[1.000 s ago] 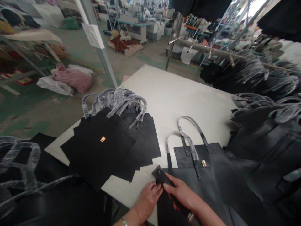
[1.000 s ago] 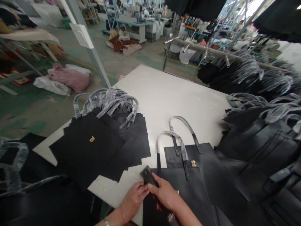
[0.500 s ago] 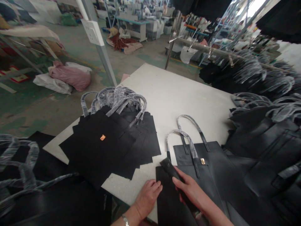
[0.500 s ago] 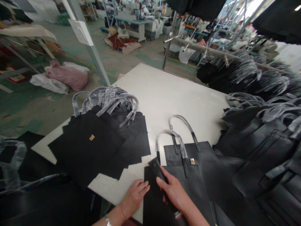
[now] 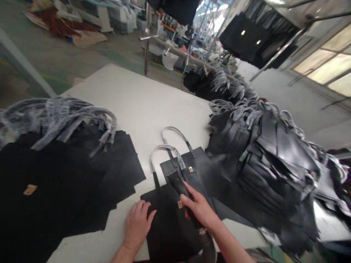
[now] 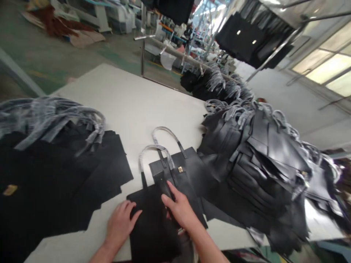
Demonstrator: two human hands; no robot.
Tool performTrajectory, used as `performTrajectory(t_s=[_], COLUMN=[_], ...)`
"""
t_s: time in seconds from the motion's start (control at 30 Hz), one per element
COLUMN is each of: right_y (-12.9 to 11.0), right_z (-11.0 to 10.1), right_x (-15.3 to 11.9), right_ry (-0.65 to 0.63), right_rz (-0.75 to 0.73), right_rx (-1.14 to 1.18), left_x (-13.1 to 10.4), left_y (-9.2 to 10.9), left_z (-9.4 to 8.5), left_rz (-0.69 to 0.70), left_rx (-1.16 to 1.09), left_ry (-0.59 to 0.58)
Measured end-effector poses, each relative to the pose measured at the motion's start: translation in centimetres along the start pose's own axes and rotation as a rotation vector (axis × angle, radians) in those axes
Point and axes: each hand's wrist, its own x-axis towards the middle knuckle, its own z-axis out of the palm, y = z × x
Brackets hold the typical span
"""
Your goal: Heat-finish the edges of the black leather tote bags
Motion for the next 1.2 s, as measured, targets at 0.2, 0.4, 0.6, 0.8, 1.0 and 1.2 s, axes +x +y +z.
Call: performTrajectory(t_s=[0.2, 0.4, 0.6, 0.8, 1.0, 1.2], right_y=[8.7, 16.9, 18.3, 17.9, 19.1, 20.0], right_z=[-9.7, -10.0, -9.1, -10.5, -9.6, -8.8], right_x=[-9.0, -14.2, -12.6, -10.1, -12.7, -13.7], right_ry=[0.459, 0.493, 0.435, 0.539, 0.583, 0.454], right_rz=[0.209, 0.402, 0.408, 0.309, 0.248, 0.350], right_rx=[0.228, 0.424, 0.626, 0.633, 0.535, 0.565], left_x=[4.3, 5.8, 6.8, 6.9, 6.4, 6.6], left_y=[1.5, 1.1, 0.6, -0.2, 0.3, -0.2], left_z=[-1.9, -2.4, -1.2, -0.1, -0.6, -0.4], left_rz=[-0.219, -0.179, -0.215, -0.128, -0.195, -0.187], left_rx=[0.236, 0.223, 0.022, -0.023, -0.028, -0.048], left_ry=[-0.202, -0.367, -0.647, -0.615, -0.572, -0.587])
